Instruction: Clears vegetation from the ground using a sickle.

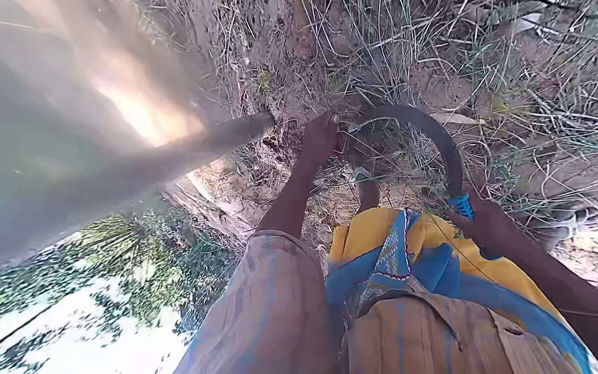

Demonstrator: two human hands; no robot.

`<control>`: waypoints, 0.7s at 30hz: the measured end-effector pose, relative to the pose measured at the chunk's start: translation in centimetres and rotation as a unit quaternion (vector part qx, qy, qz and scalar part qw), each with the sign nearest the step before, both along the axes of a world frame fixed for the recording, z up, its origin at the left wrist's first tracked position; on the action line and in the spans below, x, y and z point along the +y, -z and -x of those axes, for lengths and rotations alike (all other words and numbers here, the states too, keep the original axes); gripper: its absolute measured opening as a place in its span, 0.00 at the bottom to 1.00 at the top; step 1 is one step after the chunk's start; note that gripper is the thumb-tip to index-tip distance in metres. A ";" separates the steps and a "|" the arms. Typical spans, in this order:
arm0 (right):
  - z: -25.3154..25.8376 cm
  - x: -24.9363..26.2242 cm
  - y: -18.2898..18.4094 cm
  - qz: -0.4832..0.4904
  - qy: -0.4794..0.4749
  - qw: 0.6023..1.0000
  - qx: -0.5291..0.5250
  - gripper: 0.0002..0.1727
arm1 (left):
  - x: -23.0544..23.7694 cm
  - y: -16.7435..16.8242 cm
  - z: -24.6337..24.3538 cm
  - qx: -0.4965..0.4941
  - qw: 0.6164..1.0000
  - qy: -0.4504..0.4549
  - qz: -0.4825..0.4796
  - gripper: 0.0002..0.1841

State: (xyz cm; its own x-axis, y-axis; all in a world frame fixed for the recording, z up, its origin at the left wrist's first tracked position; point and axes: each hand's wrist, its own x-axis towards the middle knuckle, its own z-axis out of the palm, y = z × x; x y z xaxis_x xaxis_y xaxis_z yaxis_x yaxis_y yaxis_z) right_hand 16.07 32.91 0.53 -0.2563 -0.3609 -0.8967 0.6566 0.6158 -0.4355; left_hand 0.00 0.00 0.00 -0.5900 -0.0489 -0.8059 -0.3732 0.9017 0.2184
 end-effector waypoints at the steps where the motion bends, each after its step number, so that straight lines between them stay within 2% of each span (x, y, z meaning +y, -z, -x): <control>1: -1.4 1.4 -1.1 -0.005 0.015 1.000 0.017 0.24 | 0.7 -0.4 -0.8 -0.019 0.999 0.043 -0.007 0.20; 3: -2.7 2.9 -3.2 -0.033 0.054 0.995 0.074 0.25 | 2.3 -0.6 -2.4 -0.047 0.995 0.088 -0.005 0.21; 5: -0.8 2.6 -2.9 -0.048 0.078 0.986 0.138 0.25 | 3.0 -0.4 -1.7 -0.027 0.998 0.045 0.039 0.22; 8: 5.8 1.1 -0.5 -0.050 0.080 0.972 0.214 0.19 | 2.8 1.8 1.9 0.026 0.984 -0.153 0.091 0.29; 11: 9.5 -0.1 0.6 -0.066 0.073 0.974 0.204 0.19 | 5.1 5.7 4.4 -0.013 0.944 -0.321 0.079 0.37; 12: 9.2 0.0 0.8 -0.066 0.086 0.975 0.195 0.20 | 7.0 6.6 4.7 -0.032 0.937 -0.338 0.085 0.36; 14: 7.1 1.0 0.6 -0.070 0.114 0.975 0.175 0.21 | 11.1 8.3 4.6 -0.046 0.946 -0.286 0.149 0.34; 15: 5.9 1.9 0.4 -0.076 0.121 0.975 0.169 0.20 | 12.4 9.4 4.3 -0.054 0.949 -0.253 0.181 0.36; 17: 3.4 3.5 0.1 -0.092 0.117 0.974 0.173 0.20 | 12.8 10.6 3.3 -0.026 0.938 -0.284 0.197 0.45; 19: 2.1 5.4 0.3 -0.102 0.104 0.968 0.207 0.21 | 11.8 10.6 2.4 0.020 0.932 -0.324 0.159 0.39; 21: 1.8 6.1 0.3 -0.081 0.100 0.963 0.236 0.20 | 10.4 9.1 1.1 0.014 0.938 -0.320 0.131 0.26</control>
